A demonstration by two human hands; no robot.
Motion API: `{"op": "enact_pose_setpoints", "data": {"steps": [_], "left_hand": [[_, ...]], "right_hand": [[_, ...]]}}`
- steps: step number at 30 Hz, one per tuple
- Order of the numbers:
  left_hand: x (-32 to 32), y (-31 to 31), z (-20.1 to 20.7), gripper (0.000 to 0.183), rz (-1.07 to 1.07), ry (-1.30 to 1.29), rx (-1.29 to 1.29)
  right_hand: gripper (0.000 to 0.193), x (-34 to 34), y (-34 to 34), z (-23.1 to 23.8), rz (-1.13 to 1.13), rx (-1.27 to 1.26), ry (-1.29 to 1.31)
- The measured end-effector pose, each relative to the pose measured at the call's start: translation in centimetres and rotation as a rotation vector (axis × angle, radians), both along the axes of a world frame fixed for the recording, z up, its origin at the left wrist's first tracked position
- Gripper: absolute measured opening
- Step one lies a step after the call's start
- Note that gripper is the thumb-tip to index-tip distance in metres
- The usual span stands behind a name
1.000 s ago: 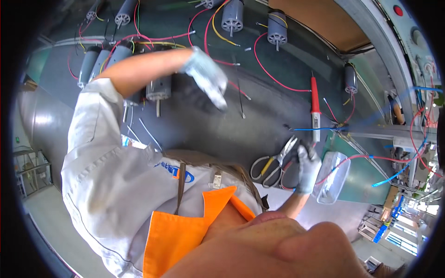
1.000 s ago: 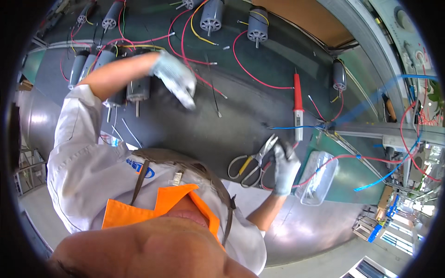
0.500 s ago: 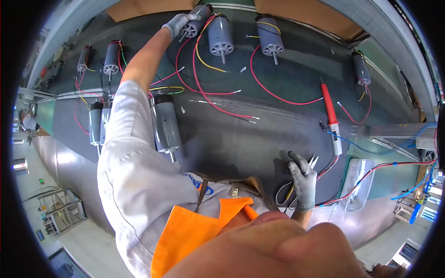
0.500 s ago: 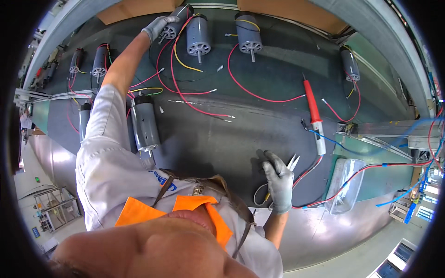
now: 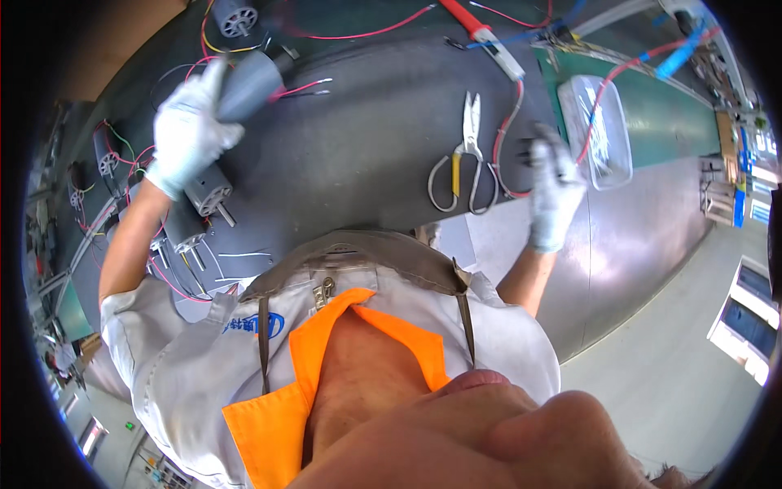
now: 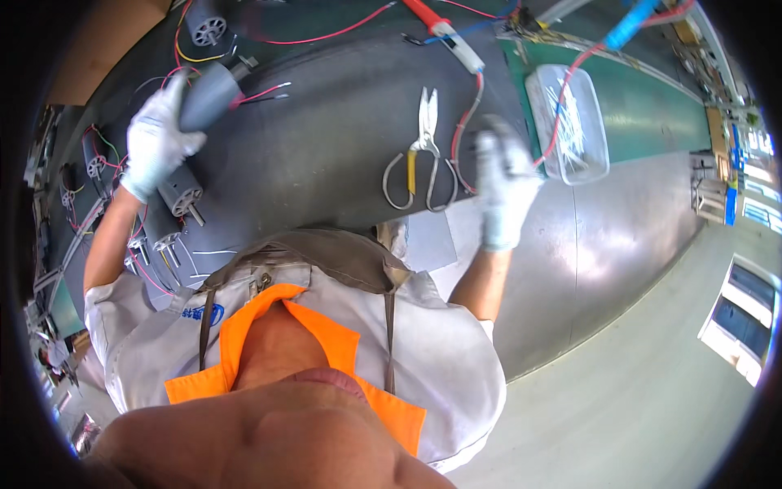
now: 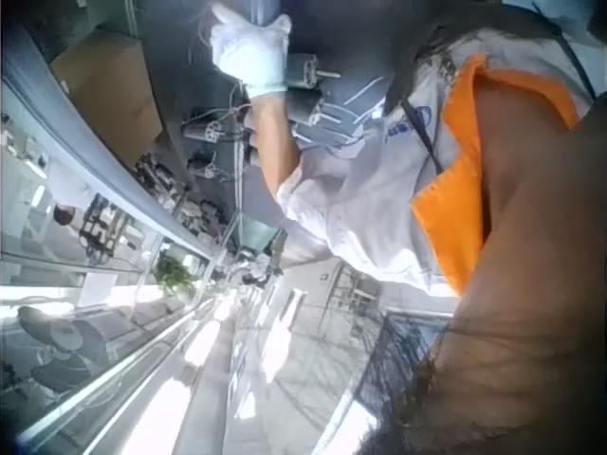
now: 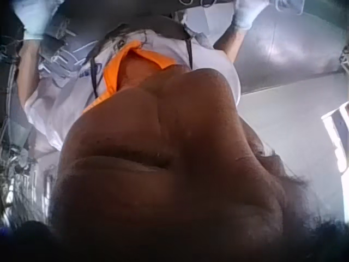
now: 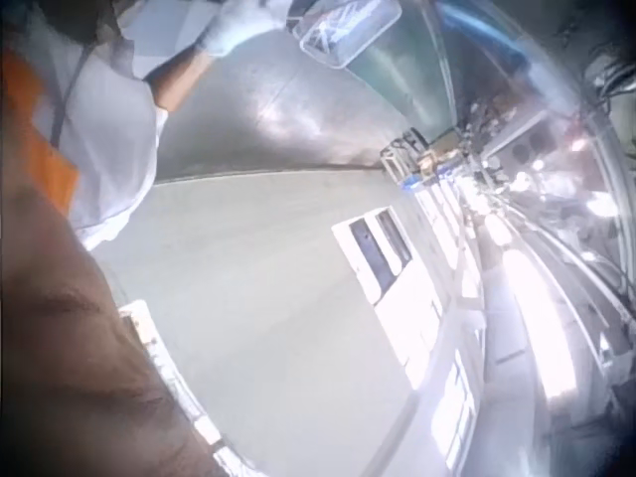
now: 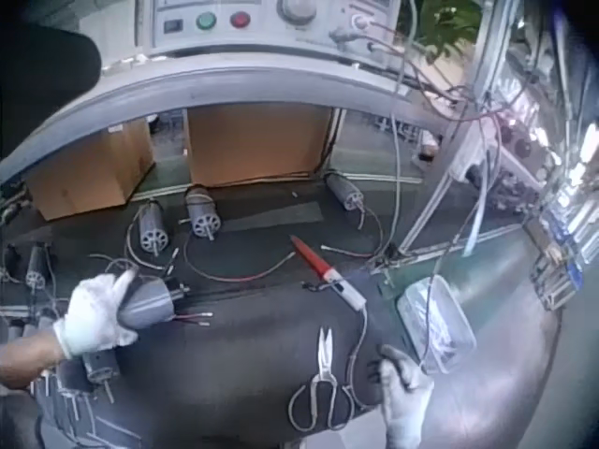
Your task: Connecting wires and applying heat shrink tubing to small electrical motors on an assembly line.
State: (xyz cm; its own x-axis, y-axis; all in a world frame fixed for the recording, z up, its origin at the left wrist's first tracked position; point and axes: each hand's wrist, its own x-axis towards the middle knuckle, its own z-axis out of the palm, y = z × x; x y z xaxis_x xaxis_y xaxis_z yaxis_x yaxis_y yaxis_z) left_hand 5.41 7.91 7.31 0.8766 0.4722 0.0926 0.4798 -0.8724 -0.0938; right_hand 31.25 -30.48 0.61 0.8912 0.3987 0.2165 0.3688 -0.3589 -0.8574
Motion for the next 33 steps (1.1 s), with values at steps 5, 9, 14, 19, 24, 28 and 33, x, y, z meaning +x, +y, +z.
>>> {"op": "enact_pose_setpoints", "data": {"steps": [5, 9, 14, 19, 24, 28, 33], "left_hand": [[0.7, -11.0, -5.2, 0.102, -0.104, 0.246, -0.039], [-0.9, -14.7, -6.5, 0.085, -0.361, 0.101, -0.040], [-0.1, -14.2, -5.5, 0.045, -0.966, -0.029, 0.180], [3.4, -14.3, -6.9, 0.099, -0.694, -0.199, -0.425], [2.6, -16.0, -8.8, 0.104, -0.234, 0.136, -0.754], [1.7, -16.0, -9.0, 0.099, -0.065, 0.161, -0.811], [1.5, -15.0, -8.4, 0.099, 0.008, 0.261, -0.843]], "right_hand": [[0.022, 9.8, -7.1, -0.3, -0.402, -0.010, -0.173], [0.031, 19.4, -5.9, -3.1, -0.052, -0.449, -0.301], [0.033, 27.5, -2.5, -7.2, 0.153, -0.888, -0.352], [0.026, 28.7, -2.2, -8.0, 0.186, -1.083, -0.635], [0.031, 27.9, -3.0, -8.4, 0.082, -0.770, -0.377], [0.031, 28.7, -2.8, -8.8, 0.116, -0.715, -0.315], [0.030, 29.4, -1.6, -8.6, 0.180, -1.102, -0.667]]}}
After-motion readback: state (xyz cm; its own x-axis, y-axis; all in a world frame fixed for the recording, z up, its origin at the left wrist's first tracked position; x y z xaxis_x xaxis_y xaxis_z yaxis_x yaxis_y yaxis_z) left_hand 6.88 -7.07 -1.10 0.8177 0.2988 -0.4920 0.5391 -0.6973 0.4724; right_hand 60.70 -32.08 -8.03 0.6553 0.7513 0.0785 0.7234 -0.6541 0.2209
